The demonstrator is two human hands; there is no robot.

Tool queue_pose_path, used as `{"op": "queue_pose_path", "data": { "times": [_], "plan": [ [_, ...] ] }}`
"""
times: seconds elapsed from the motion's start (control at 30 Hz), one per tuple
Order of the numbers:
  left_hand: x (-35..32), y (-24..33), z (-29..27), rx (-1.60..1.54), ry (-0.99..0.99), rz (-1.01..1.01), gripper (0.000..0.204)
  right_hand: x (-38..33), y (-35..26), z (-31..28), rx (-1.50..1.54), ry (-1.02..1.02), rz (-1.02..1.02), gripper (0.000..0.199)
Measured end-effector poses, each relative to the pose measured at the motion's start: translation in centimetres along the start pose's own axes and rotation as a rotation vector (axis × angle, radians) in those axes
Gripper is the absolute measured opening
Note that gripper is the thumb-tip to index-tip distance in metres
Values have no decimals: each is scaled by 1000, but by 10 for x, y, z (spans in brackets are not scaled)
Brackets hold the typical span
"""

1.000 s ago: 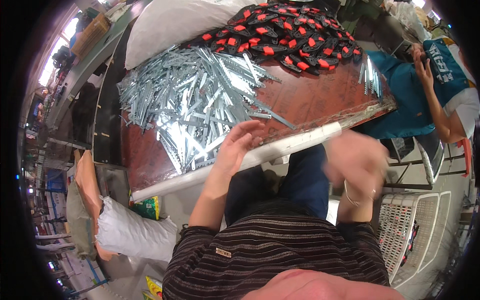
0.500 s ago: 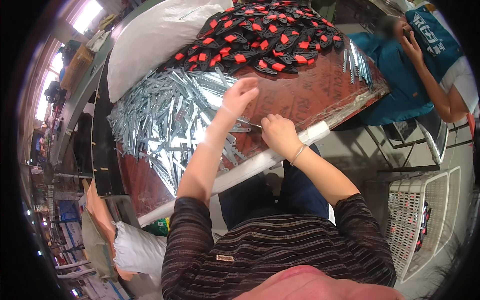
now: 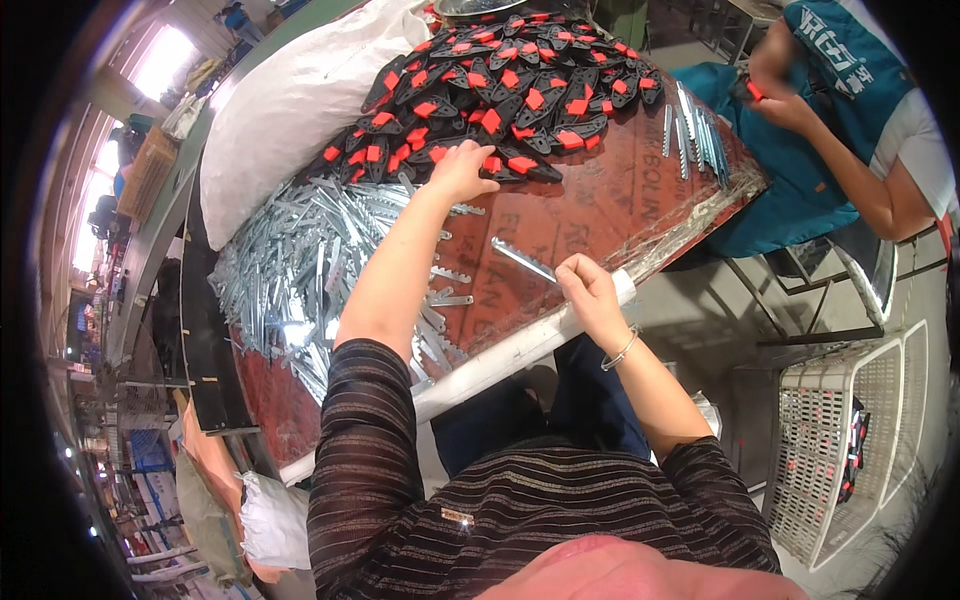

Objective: The person assembles a tool by inserting a metal blade into a red and black handle. They repeat this process multiple times, placing the assembled tools on the table. Another person is visible in the background performing a similar task.

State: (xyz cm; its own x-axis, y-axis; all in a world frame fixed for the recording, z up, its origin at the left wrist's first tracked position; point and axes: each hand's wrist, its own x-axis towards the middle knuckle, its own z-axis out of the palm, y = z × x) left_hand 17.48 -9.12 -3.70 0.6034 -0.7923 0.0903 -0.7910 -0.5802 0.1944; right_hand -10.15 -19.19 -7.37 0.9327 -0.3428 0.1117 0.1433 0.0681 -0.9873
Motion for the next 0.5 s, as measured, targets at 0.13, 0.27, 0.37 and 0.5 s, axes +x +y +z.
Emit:
{"op": "queue_pose_path", "data": {
  "times": [0.13,0.27,0.37,0.5],
  "plan": [
    [-22,10,-17,13,-86,121,59,1,-8,-1,234,-18,52,13],
    [-54,25,-30,-492,185,-131,58,1,-2,-5,376,41,60,11],
    [-87,27,-32,-1390,59,-140,43,1,-1,-9,446,53,45,11],
    [-140,41,-45,-1909,-168,-289,44,1,-5,-11,408,62,38,11]
  ]
}}
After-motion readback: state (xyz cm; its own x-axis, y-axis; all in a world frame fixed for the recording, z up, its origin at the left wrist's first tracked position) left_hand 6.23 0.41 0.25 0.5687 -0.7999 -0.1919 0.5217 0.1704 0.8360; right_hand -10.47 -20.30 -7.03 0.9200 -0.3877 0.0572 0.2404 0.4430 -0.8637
